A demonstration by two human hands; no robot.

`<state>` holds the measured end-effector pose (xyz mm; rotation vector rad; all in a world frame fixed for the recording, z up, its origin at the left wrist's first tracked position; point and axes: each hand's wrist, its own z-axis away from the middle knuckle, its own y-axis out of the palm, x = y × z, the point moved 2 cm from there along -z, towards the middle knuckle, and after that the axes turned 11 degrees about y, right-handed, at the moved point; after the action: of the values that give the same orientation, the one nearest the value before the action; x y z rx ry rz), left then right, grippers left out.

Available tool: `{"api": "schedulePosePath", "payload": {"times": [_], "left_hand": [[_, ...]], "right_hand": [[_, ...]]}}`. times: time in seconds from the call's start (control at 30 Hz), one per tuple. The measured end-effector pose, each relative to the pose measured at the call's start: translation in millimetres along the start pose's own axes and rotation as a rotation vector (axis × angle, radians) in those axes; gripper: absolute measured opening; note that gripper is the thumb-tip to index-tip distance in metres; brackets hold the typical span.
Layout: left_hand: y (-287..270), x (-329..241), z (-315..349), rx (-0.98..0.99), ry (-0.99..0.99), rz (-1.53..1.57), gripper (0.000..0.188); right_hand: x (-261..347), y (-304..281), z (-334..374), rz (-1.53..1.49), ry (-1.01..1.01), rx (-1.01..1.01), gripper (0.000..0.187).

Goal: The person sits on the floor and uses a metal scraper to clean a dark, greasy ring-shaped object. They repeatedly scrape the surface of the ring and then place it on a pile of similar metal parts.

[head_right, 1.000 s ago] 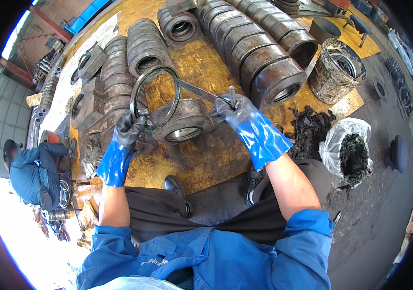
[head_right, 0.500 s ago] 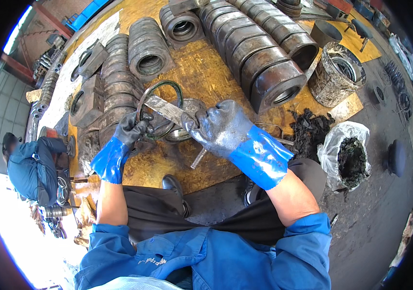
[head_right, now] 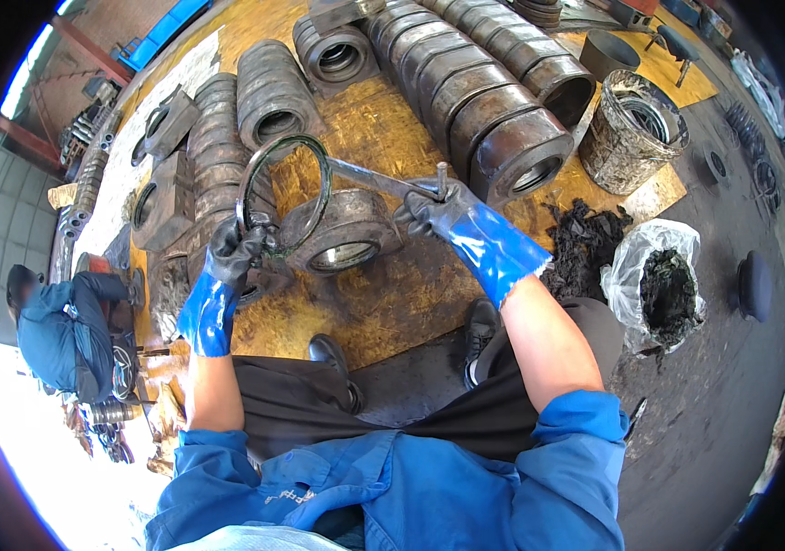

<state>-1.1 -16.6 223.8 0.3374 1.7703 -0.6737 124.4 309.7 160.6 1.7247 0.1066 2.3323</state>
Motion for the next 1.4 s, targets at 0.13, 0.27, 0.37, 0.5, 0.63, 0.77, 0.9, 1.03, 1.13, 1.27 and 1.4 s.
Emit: {"api": "schedulePosePath", "payload": {"times": [0.13, 0.27, 0.37, 0.5, 0.63, 0.77, 0.9, 1.03, 1.13, 1.27, 1.4], "left_hand": [[-5, 14, -5, -0.039, 0.064, -0.014, 0.026], [-3, 16, -6, -0.111, 0.102, -0.026, 0.024], [-1, 21, -10, -0.195, 0.195, 0.063, 0.022], [-9, 28, -12, -0.257, 0.320, 0.143, 0.023], [-12, 26, -13, -0.251, 0.330, 0.140, 0.023], [-11, 20, -14, -0.201, 0.307, 0.114, 0.022], [-13, 23, -11, -0.110, 0.153, 0.053, 0.021], [2, 12, -9, -0.040, 0.050, -0.152, 0.018], [-1, 17, -8, -0.002, -0.008, -0.109, 0.018], [5, 12, -8, 0.022, 0.089, -0.335, 0.018], [-13, 46, -11, -0.043, 0.183, -0.298, 0.018]], "right_hand": [[-27, 10, -5, -0.341, 0.341, 0.193, 0.017], [-42, 35, 1, -0.516, 0.507, 0.085, 0.014], [-51, 38, -2, -0.734, 0.625, 0.180, 0.017], [-39, 46, 8, -0.863, 0.645, 0.259, 0.018], [-31, 42, 9, -0.810, 0.516, 0.250, 0.021], [-15, 30, 7, -0.568, 0.300, 0.046, 0.031], [16, 24, 13, -0.157, 0.045, -0.052, 0.035], [25, 24, 13, 0.195, -0.339, -0.189, 0.028], [33, 33, 20, 0.539, -0.572, -0.210, 0.027], [57, 47, 45, 1.252, -0.938, -0.346, 0.043], [59, 70, 54, 1.488, -1.220, -0.388, 0.054]]}}
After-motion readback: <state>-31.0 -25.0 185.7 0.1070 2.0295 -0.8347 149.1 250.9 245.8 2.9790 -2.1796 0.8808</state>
